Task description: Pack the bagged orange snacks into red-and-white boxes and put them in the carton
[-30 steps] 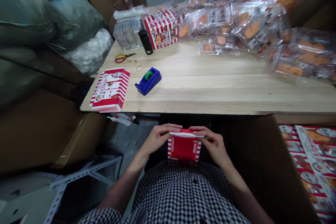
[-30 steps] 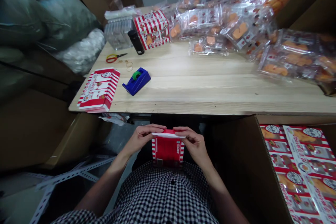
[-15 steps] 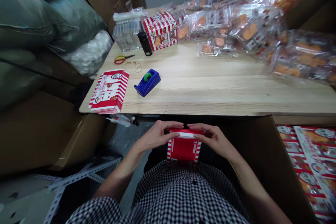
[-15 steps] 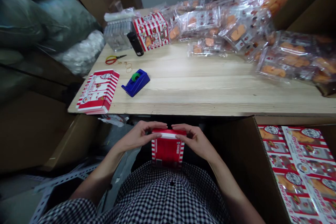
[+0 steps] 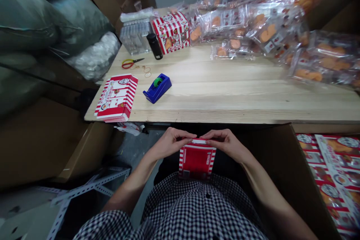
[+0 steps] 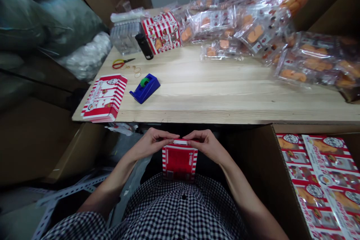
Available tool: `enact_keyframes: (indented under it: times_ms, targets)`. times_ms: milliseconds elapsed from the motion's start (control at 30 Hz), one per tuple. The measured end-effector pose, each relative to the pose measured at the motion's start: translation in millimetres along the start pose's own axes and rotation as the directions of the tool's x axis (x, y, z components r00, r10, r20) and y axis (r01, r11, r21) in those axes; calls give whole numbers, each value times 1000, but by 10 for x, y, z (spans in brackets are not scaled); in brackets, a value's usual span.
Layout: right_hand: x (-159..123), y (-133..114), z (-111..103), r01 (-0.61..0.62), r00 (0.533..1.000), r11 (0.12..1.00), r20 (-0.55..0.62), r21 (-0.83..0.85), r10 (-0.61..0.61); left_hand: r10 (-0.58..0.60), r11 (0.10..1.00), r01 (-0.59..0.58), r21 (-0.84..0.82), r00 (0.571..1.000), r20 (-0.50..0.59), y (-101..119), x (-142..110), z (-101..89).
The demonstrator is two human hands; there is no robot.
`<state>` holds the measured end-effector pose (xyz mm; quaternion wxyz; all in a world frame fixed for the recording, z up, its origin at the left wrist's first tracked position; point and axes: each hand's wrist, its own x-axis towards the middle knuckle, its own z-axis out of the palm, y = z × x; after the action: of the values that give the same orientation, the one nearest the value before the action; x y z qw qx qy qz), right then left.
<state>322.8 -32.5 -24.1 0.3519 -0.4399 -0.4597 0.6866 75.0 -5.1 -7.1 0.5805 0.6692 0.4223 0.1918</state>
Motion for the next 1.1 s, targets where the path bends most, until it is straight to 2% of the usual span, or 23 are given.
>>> enact_keyframes:
  times_ms: [167, 267, 400, 467, 567, 667, 733, 833, 967, 1033, 1100]
  targets:
    - [-83, 114, 35, -29, 1000, 999, -2, 20, 29, 10, 1000, -10, 6, 999, 34, -3, -79, -46]
    - [-141, 99, -3, -46, 995, 999, 85, 12, 45, 30, 999, -32, 25, 997, 77, 16, -141, -101]
    - [-95, -91, -80, -26, 969, 990, 239, -137, 58, 84, 987, -102, 127, 986, 142, 130, -155, -167]
    - [-37, -174, -74, 6, 960, 980, 276, -200, 51, 107, 972, -134, 191, 983, 147, 210, -124, -160]
    - [25, -178, -5, 31, 970, 972, 241, -232, 27, 126, 962, -147, 231, 987, 102, 284, -70, -83]
    - [22, -75, 51, 16, 990, 986, 140, -169, 8, 158, 963, -162, 214, 987, 38, 263, -45, 12]
    - [0, -27, 38, 8, 991, 994, 133, -112, 7, 178, 966, -180, 185, 984, 32, 221, -41, 47]
    - [-9, -62, -61, -1, 970, 994, 241, -109, 27, 195, 969, -202, 141, 979, 64, 183, -26, 44]
    - [65, -198, -204, 56, 914, 972, 403, -228, 42, 212, 966, -226, 123, 970, 115, 202, 25, -13]
    - [114, -225, -221, 83, 901, 963, 433, -256, 37, 214, 964, -230, 132, 968, 130, 211, 45, -44]
    - [154, -209, -203, 87, 906, 963, 422, -254, 29, 213, 963, -231, 142, 968, 135, 206, 55, -69]
